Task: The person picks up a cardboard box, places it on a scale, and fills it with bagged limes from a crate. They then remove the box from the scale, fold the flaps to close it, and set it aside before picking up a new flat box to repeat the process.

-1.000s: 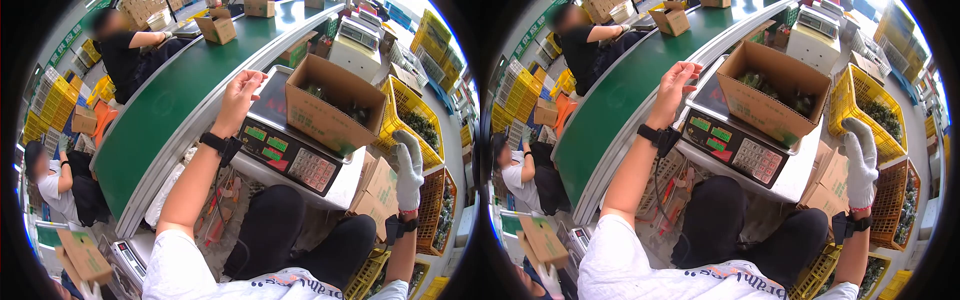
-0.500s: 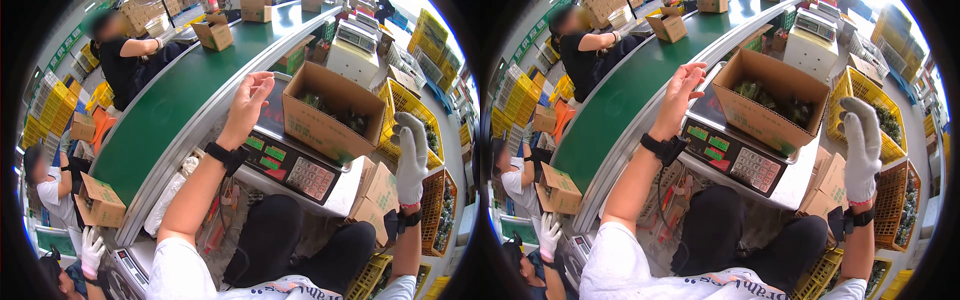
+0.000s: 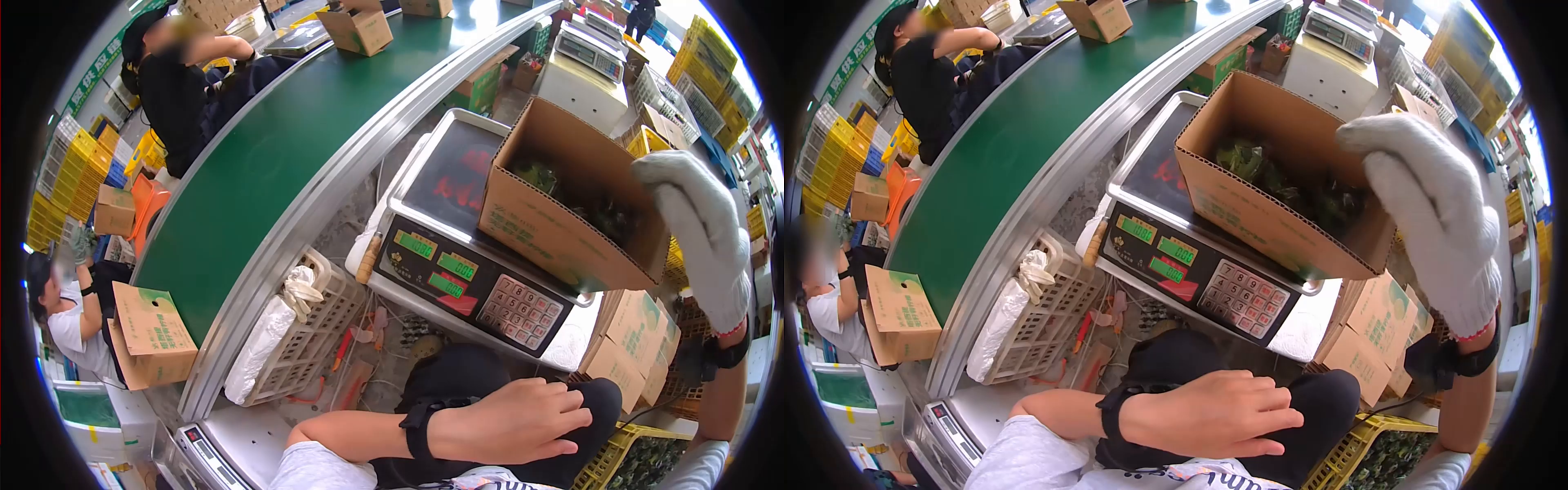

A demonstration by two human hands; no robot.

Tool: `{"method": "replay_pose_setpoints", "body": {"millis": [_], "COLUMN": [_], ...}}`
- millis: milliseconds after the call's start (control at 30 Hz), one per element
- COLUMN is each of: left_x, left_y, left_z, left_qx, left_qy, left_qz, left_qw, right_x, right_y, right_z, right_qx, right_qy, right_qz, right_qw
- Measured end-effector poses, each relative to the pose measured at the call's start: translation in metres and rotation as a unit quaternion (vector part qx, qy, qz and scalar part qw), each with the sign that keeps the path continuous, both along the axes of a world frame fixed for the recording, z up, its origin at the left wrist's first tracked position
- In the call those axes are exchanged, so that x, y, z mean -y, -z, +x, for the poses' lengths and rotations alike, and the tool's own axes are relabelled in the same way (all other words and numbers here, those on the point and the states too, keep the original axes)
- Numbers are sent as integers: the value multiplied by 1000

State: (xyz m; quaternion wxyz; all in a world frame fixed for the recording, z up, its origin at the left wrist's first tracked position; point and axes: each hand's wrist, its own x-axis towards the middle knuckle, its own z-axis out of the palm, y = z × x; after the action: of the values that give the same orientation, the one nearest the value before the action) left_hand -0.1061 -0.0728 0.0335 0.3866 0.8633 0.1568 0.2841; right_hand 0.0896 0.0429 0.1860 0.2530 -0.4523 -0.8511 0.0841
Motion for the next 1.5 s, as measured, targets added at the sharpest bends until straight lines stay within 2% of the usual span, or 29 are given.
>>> {"method": "replay_pose_setpoints", "body": {"millis": [33,100,133,233,300,333,400,433,500,567,633,767,833,867,900,1000,1067,1100,1167,1233,1300,1433,1467,1500], "left_x": [0,-1,-1,-1,-2,-5,-14,-24,-48,-63,-75,-80,-80,-81,-82,-84,-86,-87,-87,-88,-90,-91,-93,-94], "left_y": [2,3,4,11,10,9,3,-10,-34,-31,-40,-18,-15,-15,-13,-11,-12,-12,-14,-16,-16,-16,-14,-14], "left_z": [0,-2,-4,-9,-13,-14,-13,-15,-22,-21,-23,-25,-24,-22,-20,-15,-13,-11,-9,-8,-7,-6,-5,-5], "left_qx": [18,31,4,-43,-114,-112,-19,-14,85,83,-25,7,14,20,20,39,43,48,44,39,39,48,58,68], "left_qy": [-2,-10,-10,-13,-3,-2,-44,-38,-219,-355,-385,-349,-359,-363,-359,-381,-380,-380,-379,-376,-387,-396,-403,-411], "left_qz": [-15,-11,-10,-3,11,9,15,17,170,299,276,260,272,264,265,262,259,253,256,260,248,239,251,263], "left_qw": [1000,999,1000,999,993,994,999,999,957,882,880,900,893,893,895,886,887,888,888,888,887,885,878,870], "right_x": [-6,-19,-24,-36,-38,-37,-34,-31,-24,-22,-22,-27,-34,-37,-42,-55,-59,-61,-64,-64,-67,-62,-68,-64], "right_y": [4,16,18,21,21,19,18,17,17,11,10,11,13,17,23,31,27,24,21,25,25,22,39,28], "right_z": [-3,-8,-9,-11,-12,-14,-19,-20,-22,-25,-26,-24,-22,-18,-20,-15,-20,-23,-26,-18,-13,-15,-6,-9], "right_qx": [2,92,94,243,257,265,257,242,252,271,314,340,418,405,420,368,329,328,347,318,298,244,175,180], "right_qy": [-1,-27,-28,-43,-43,-44,-38,-29,-20,-16,-21,-41,-72,-111,-113,-157,-148,-146,-130,-141,-205,-154,-159,-158], "right_qz": [-2,11,10,-24,-36,-41,-59,-70,-58,-102,-117,-122,-135,-84,-83,-62,-123,-121,-186,-171,-152,-114,-150,-151], "right_qw": [1000,995,995,969,965,962,964,967,966,957,942,932,896,904,897,914,925,926,910,922,920,951,960,959]}}
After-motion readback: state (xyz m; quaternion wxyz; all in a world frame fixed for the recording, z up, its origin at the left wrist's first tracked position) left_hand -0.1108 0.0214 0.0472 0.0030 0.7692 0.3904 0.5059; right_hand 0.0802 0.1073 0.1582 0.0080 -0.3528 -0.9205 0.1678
